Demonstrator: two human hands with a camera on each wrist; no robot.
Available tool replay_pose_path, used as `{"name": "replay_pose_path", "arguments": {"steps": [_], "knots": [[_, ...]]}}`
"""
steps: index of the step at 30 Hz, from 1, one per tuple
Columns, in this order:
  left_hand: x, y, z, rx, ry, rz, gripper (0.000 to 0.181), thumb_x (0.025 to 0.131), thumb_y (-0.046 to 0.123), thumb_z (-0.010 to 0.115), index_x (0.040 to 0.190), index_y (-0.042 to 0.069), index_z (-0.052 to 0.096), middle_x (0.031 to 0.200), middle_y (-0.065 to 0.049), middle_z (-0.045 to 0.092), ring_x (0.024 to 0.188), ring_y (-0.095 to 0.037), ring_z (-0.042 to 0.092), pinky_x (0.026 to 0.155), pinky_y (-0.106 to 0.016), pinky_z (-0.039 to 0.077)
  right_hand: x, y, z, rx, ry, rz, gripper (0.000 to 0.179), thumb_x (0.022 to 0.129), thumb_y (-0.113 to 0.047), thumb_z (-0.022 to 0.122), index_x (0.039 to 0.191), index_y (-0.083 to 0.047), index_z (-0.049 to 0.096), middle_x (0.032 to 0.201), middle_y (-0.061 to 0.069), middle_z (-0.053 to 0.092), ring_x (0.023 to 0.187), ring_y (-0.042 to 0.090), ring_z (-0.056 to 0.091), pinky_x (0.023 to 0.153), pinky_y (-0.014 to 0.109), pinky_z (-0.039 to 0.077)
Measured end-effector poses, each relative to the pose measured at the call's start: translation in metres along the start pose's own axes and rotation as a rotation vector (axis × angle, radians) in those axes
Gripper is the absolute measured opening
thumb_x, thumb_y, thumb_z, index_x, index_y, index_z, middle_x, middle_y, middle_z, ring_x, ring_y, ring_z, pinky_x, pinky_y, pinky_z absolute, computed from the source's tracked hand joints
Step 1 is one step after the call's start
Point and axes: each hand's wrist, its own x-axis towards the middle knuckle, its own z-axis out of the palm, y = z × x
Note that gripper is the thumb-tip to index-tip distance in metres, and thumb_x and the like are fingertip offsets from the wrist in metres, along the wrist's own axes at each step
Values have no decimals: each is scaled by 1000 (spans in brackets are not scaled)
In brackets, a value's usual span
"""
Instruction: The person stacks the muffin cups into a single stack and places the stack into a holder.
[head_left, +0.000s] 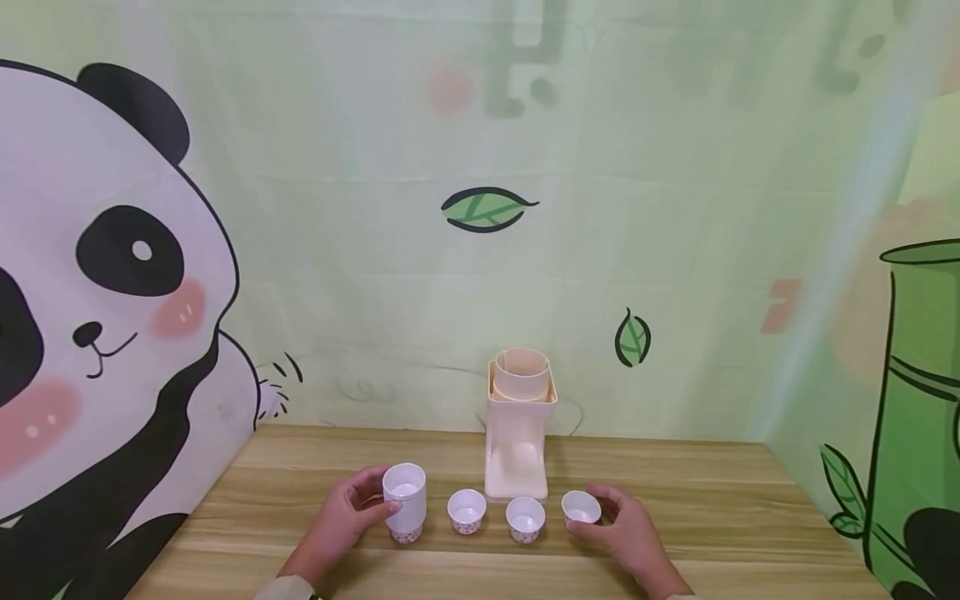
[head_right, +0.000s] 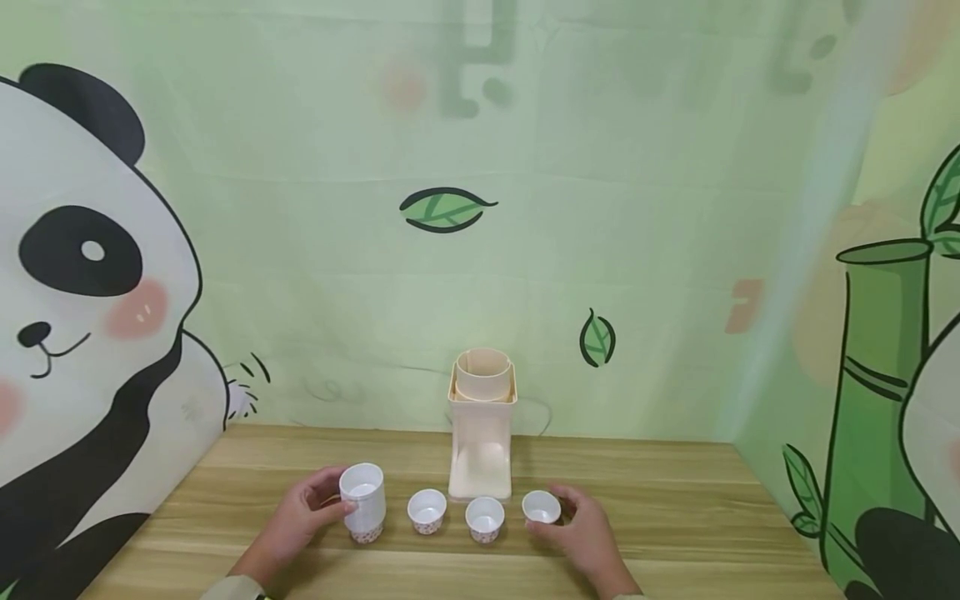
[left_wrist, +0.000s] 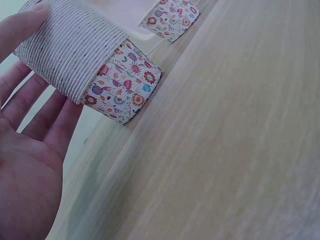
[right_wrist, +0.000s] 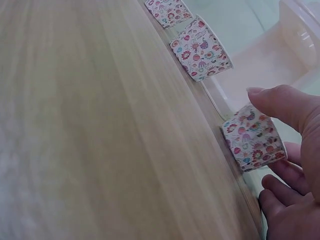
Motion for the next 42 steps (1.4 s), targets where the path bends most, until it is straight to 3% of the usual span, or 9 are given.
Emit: {"name": "replay_pose_path", "arguments": {"steps": [10,17,23,32,42], "knots": [[-1,0,0,-7,-19,46,55,87,8,79,136,-4,58,125,-22,68,108,-10,66,96,-20,53,-3,-6,-1,-1,-10,16,69,72,-9,93,129,10,61,128,24,67,124,38,64,102,41,55],[0,2,1,7,8,-1,54,86,13,82,135,2,61,127,-18,69,116,-22,65,95,-18,52,-1,-3,0,-22,16,-3,63,70,-4,93,124,10,63,122,23,70,118,35,66,99,41,57],[-1,1,1,6,6,8,53,86,10,81,134,0,61,125,-17,70,112,-17,66,95,-19,53,-3,-5,2,-31,35,-9,59,70,-6,93,121,7,67,112,17,74,105,26,70,87,30,60],[-2,2,0,8,-17,48,53,87,9,79,135,-3,59,124,-20,69,109,-11,66,97,-19,52,-10,-15,4,34,18,1,59,71,-6,93,121,8,66,110,17,74,99,22,70,80,24,60],[-1,1,1,14,7,11,53,86,9,81,134,0,61,125,-19,70,108,-10,66,95,-18,53,-12,-22,9,159,-26,2,61,71,-2,91,124,11,62,111,23,73,96,21,72,79,20,60]]}}
